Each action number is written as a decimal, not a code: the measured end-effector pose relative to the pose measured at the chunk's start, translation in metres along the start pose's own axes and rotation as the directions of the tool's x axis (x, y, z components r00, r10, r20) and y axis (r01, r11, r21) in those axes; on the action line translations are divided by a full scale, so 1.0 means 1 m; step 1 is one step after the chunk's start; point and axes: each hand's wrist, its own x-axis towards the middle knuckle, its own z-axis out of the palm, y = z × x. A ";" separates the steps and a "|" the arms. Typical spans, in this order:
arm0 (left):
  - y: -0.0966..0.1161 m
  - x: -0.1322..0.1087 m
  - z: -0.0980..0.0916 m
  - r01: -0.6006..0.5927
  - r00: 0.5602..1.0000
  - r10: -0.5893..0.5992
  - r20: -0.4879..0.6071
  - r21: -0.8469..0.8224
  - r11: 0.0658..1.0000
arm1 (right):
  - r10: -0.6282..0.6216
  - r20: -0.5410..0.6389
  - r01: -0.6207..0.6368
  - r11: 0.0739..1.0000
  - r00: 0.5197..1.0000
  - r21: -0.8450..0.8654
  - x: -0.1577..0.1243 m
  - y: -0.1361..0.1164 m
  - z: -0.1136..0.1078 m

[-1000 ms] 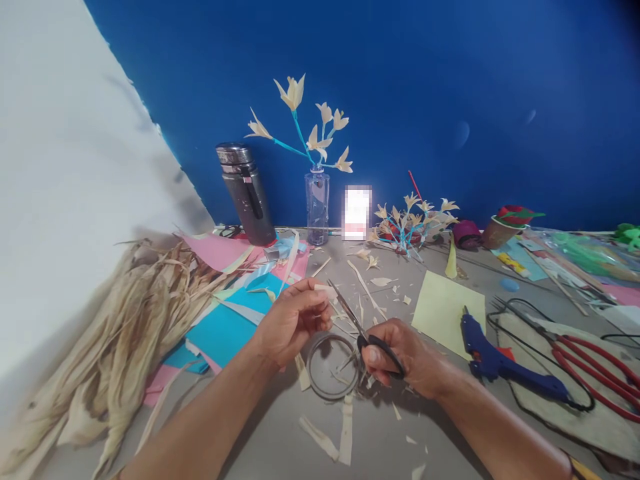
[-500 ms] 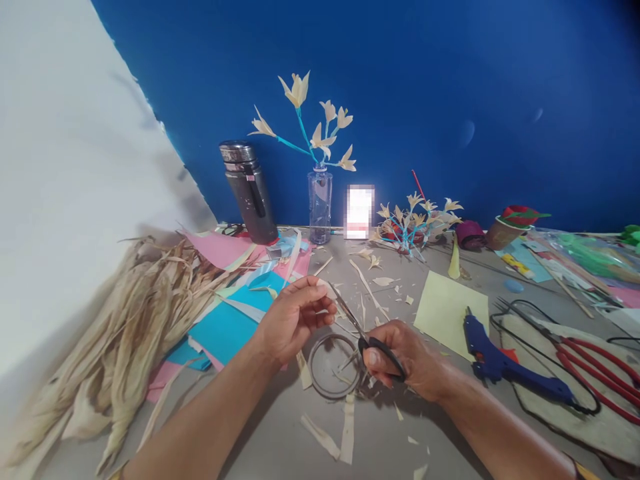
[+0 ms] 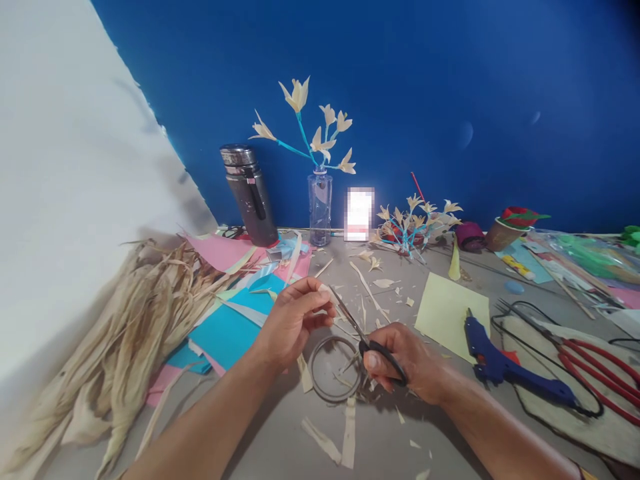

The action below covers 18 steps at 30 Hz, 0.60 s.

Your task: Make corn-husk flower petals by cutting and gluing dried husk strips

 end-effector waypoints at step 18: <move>-0.002 0.000 0.002 0.009 1.000 -0.009 -0.028 -0.023 1.000 | -0.035 -0.027 0.037 0.993 0.999 0.108 0.003 0.009 0.004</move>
